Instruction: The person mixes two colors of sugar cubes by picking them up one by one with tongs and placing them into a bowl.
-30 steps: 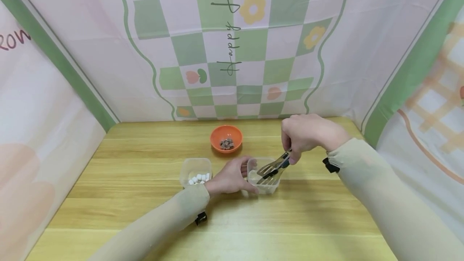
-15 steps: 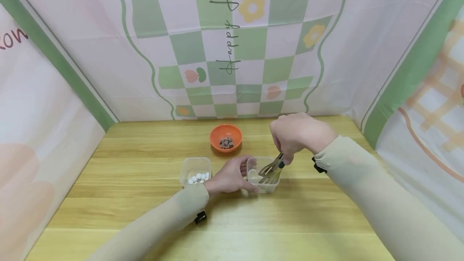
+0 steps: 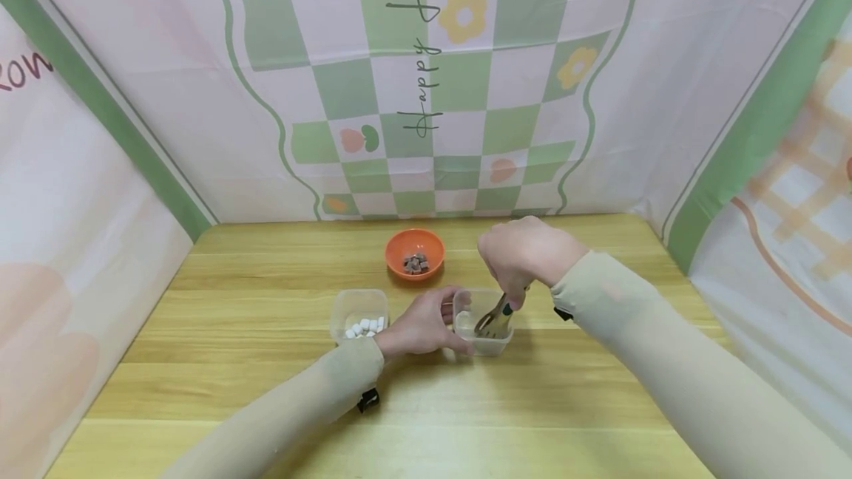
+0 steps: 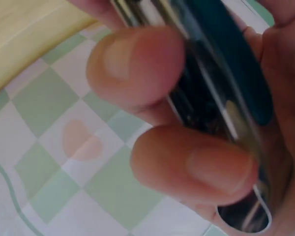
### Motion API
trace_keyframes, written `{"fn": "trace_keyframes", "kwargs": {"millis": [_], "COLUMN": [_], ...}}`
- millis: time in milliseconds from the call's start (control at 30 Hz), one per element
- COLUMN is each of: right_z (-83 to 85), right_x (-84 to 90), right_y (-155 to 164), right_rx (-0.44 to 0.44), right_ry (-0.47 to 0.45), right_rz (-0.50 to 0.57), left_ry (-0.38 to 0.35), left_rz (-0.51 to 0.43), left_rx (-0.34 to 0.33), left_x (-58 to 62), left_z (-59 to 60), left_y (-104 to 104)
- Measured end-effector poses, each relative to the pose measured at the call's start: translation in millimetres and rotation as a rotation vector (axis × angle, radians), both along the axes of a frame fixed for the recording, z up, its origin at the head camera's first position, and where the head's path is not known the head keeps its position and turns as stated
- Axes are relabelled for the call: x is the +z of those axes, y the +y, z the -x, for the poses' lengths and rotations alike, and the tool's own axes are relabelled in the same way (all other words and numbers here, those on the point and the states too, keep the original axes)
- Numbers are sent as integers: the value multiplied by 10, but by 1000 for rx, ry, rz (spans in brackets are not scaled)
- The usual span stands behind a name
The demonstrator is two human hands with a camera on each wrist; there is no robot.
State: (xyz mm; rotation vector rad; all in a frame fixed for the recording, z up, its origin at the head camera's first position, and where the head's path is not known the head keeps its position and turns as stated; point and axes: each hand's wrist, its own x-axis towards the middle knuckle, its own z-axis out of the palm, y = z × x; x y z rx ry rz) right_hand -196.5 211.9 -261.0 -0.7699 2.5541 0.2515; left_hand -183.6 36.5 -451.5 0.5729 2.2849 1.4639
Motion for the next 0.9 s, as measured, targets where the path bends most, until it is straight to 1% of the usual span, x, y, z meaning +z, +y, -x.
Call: {"fn": "trace_keyframes", "kwargs": {"millis": [100, 233, 400, 600, 833, 900], "right_z": [-5, -15, -12, -19, -17, -19], "right_x": [-31, -54, -92, -120, -81, -71], "right_y": [34, 122, 245, 317, 398, 431], "right_rx": [28, 54, 63, 57, 80, 69], "right_ry": [29, 55, 59, 51, 118, 125], "right_rz": [22, 83, 136, 166, 180, 187], "left_ry": [-5, -13, -8, -9, -7, -4], "left_rz": [-1, -6, 4, 17, 38, 43], "left_rx": [0, 1, 6, 12, 19, 19], "left_x": [12, 16, 15, 7, 2, 0], "left_z": [-12, -19, -18, -13, -18, -24], "left_y": [1, 5, 13, 15, 12, 13]}}
